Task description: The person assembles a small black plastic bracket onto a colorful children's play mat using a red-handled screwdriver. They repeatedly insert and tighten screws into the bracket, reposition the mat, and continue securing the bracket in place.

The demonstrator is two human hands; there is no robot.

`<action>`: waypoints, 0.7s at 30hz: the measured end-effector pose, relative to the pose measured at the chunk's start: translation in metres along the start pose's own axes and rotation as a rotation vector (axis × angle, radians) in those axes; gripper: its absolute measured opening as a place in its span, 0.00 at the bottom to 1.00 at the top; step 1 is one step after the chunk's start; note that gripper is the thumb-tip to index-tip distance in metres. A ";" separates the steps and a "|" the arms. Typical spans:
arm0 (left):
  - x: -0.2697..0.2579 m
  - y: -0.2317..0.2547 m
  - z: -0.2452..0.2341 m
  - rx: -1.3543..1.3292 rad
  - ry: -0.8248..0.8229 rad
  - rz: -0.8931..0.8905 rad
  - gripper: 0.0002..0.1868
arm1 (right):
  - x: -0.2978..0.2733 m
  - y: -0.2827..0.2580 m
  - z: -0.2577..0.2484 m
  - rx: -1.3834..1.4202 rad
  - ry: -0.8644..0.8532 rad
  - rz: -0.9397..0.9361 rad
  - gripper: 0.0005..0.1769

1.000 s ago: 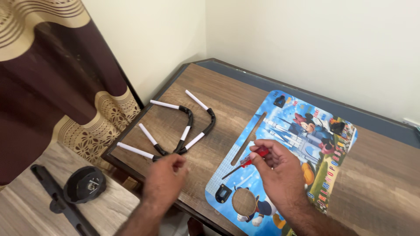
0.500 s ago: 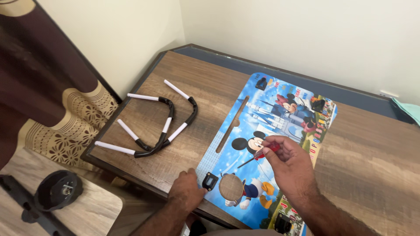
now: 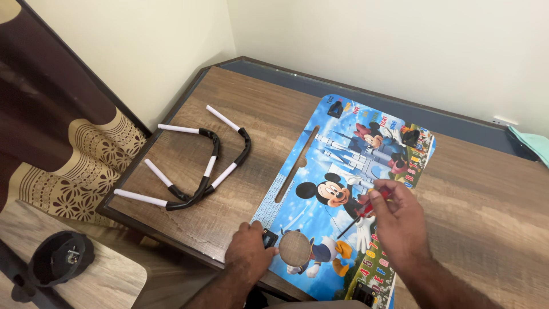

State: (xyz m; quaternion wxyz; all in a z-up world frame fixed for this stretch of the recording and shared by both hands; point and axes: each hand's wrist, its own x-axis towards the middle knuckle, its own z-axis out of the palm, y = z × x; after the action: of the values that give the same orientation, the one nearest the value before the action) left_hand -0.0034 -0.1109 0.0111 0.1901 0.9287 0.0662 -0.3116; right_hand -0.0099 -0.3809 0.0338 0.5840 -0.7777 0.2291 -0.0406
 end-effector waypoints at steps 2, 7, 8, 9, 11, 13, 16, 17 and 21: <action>0.000 0.002 -0.002 0.003 -0.015 0.003 0.28 | 0.012 0.004 -0.001 0.031 0.021 -0.036 0.15; 0.007 0.003 -0.004 0.046 -0.052 0.005 0.24 | 0.051 0.024 -0.007 0.121 0.070 -0.085 0.15; 0.009 0.002 -0.004 0.039 -0.048 0.005 0.24 | 0.061 0.029 -0.008 0.170 0.071 -0.096 0.15; 0.011 0.002 -0.003 0.033 -0.045 0.005 0.23 | 0.070 0.035 -0.010 0.220 0.074 -0.105 0.16; 0.014 0.000 0.000 0.025 -0.030 0.018 0.23 | 0.091 0.049 -0.016 0.170 0.089 -0.079 0.15; 0.018 -0.002 0.002 0.019 -0.036 0.017 0.24 | 0.114 0.062 -0.023 0.157 0.108 -0.040 0.14; 0.022 -0.003 0.003 0.030 -0.047 0.009 0.24 | 0.151 0.081 -0.033 0.184 0.134 0.019 0.14; 0.022 -0.003 0.003 0.042 -0.032 0.014 0.24 | 0.163 0.086 -0.036 0.183 0.131 0.024 0.14; 0.027 -0.001 -0.002 0.095 -0.129 -0.087 0.28 | 0.204 0.095 -0.044 0.223 0.143 0.174 0.16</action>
State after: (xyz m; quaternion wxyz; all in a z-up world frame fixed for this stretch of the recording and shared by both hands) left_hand 0.0195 -0.1091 -0.0040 0.1360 0.9109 0.0791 -0.3815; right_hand 0.1280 -0.5227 -0.0818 0.6502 -0.6806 0.3304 -0.0702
